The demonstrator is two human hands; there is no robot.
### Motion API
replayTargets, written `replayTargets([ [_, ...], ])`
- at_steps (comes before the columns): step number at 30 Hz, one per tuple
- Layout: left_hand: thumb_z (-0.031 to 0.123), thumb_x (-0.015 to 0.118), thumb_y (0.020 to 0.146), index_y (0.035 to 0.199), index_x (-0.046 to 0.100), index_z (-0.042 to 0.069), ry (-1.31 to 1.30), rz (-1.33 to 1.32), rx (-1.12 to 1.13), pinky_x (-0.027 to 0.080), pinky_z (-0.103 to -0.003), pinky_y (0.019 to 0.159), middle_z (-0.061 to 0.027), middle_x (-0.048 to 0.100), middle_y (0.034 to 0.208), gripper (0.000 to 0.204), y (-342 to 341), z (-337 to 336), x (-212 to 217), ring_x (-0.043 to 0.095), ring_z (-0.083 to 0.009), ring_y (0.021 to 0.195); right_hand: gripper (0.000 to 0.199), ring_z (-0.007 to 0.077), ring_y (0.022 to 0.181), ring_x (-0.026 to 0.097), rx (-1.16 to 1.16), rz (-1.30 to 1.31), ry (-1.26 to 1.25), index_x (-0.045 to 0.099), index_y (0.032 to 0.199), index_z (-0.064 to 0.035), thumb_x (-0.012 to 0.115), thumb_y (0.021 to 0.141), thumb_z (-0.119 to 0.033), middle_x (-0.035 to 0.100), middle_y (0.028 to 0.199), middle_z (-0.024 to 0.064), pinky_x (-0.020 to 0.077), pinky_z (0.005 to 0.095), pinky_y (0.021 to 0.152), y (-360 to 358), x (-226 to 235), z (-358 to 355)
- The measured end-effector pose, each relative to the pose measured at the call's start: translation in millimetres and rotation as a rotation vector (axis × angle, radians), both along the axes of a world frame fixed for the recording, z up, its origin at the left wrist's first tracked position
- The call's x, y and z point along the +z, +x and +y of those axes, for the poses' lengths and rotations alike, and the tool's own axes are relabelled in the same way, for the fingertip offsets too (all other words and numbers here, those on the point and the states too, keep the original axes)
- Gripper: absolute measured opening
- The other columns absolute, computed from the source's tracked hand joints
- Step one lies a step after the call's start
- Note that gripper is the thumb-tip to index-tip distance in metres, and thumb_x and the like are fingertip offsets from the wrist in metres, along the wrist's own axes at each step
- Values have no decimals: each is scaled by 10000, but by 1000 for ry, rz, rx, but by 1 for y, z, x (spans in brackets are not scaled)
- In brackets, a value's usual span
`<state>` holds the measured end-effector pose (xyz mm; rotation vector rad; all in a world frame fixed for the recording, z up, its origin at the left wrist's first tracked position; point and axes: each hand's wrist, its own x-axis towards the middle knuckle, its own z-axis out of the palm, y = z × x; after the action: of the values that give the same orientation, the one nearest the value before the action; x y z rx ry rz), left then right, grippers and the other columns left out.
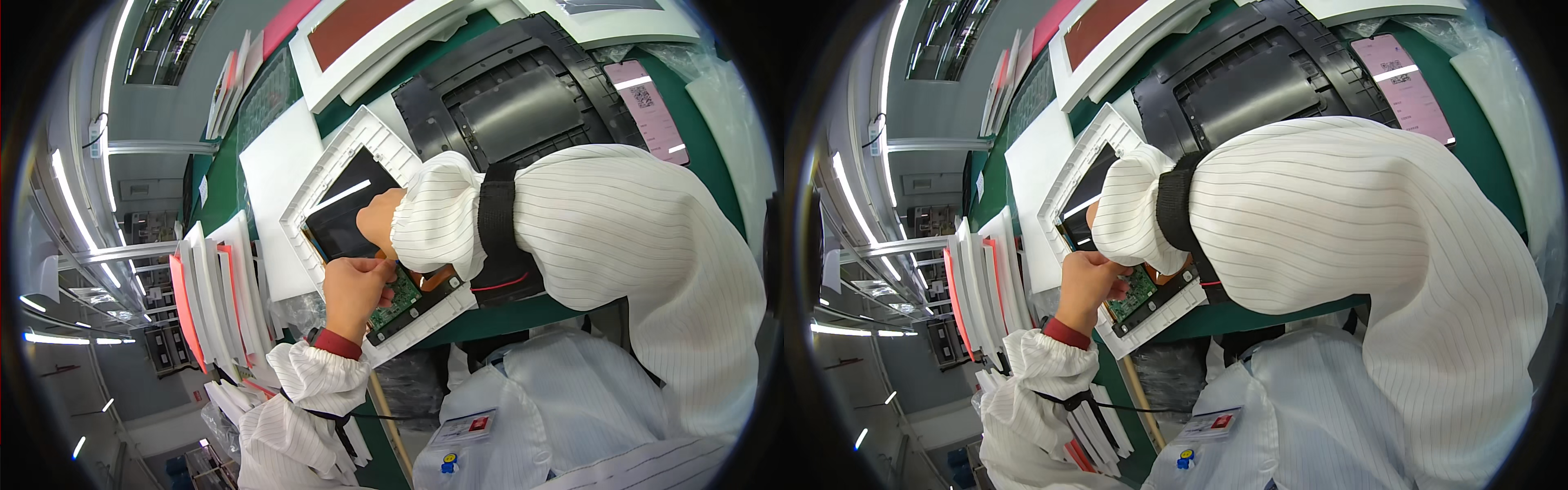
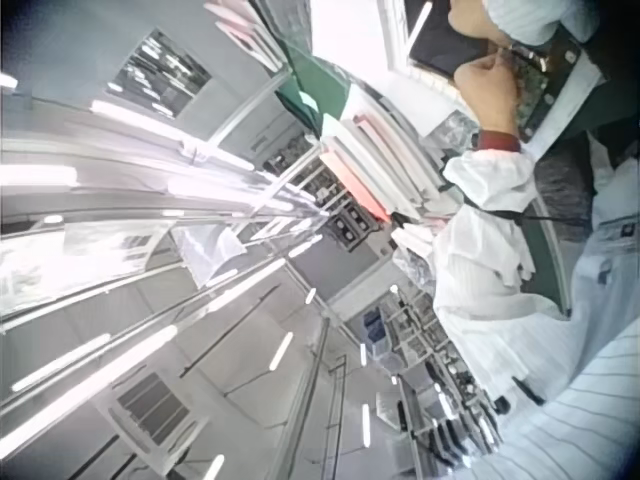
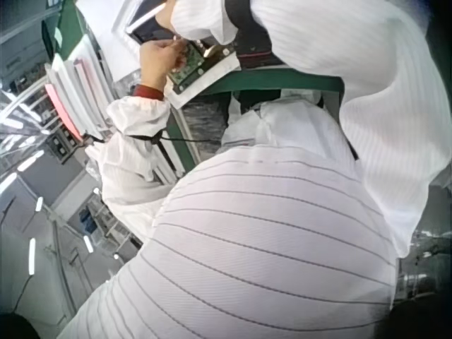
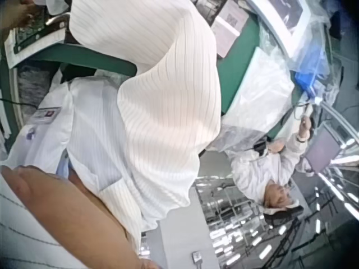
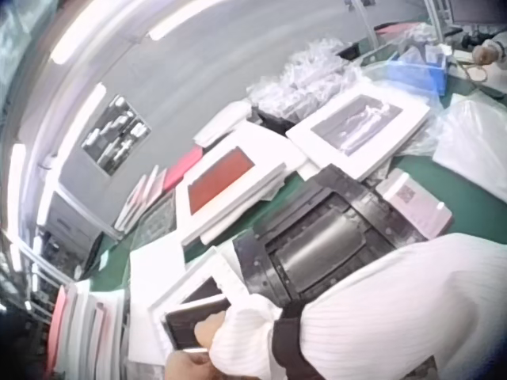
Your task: Assembling a flat-panel electronic device by connecting internal ribbon cables and snapping the back cover into place.
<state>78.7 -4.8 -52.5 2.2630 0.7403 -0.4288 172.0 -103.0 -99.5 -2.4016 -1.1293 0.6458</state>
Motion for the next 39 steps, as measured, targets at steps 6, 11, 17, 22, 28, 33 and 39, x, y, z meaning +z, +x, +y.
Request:
replayTargets([
  [6, 111, 662, 758, 775, 653, -99, 53, 65, 48, 503, -257, 437, -108, 635, 652, 211, 5, -4, 3, 584, -138, 462, 158, 306, 808, 663, 22, 1, 27, 680, 811, -31, 699, 662, -82, 674, 823, 155, 531, 390, 672, -2, 2, 3],
  [11, 121, 668, 755, 759, 658, -92, 83, 51, 63, 503, -256, 434, -99, 641, 641, 213, 8, -17, 8, 588, -141, 452, 161, 307, 809, 663, 29, 11, 33, 679, 813, -30, 699, 661, -82, 674, 825, 155, 531, 390, 672, -6, 2, 4],
  [17, 128, 674, 754, 749, 663, -87, 176, 44, 16, 507, -259, 430, -103, 650, 638, 215, 9, -11, 7, 598, -141, 455, 165, 307, 809, 663, 34, 11, 45, 679, 815, -28, 699, 660, -81, 674, 828, 156, 532, 390, 673, -3, 3, 3],
  [22, 129, 682, 758, 754, 661, -88, 117, 50, 65, 506, -262, 421, -111, 649, 643, 219, 10, -11, 8, 598, -142, 457, 168, 308, 810, 662, 36, 18, 48, 678, 817, -27, 700, 659, -80, 674, 830, 157, 532, 389, 673, -5, 3, 2],
  [28, 120, 687, 757, 756, 655, -94, 56, 89, 82, 501, -259, 409, -123, 649, 661, 216, 13, -11, 7, 588, -143, 446, 171, 308, 810, 662, 31, 28, 42, 678, 820, -26, 700, 658, -79, 673, 832, 158, 532, 389, 674, -4, 0, 1],
  [33, 118, 688, 751, 759, 650, -97, 52, 96, 77, 498, -256, 409, -121, 648, 659, 218, 14, -12, 10, 592, -144, 456, 174, 308, 810, 662, 33, 28, 51, 677, 822, -25, 700, 657, -78, 673, 834, 159, 532, 389, 674, -4, 1, 2],
  [39, 132, 682, 766, 806, 650, -94, -15, 52, 41, 480, -243, 414, -90, 629, 652, 231, 12, -16, 8, 575, -124, 461, 178, 309, 811, 662, 37, 24, 55, 677, 824, -24, 700, 656, -77, 673, 836, 160, 532, 388, 675, -3, 3, 0],
])
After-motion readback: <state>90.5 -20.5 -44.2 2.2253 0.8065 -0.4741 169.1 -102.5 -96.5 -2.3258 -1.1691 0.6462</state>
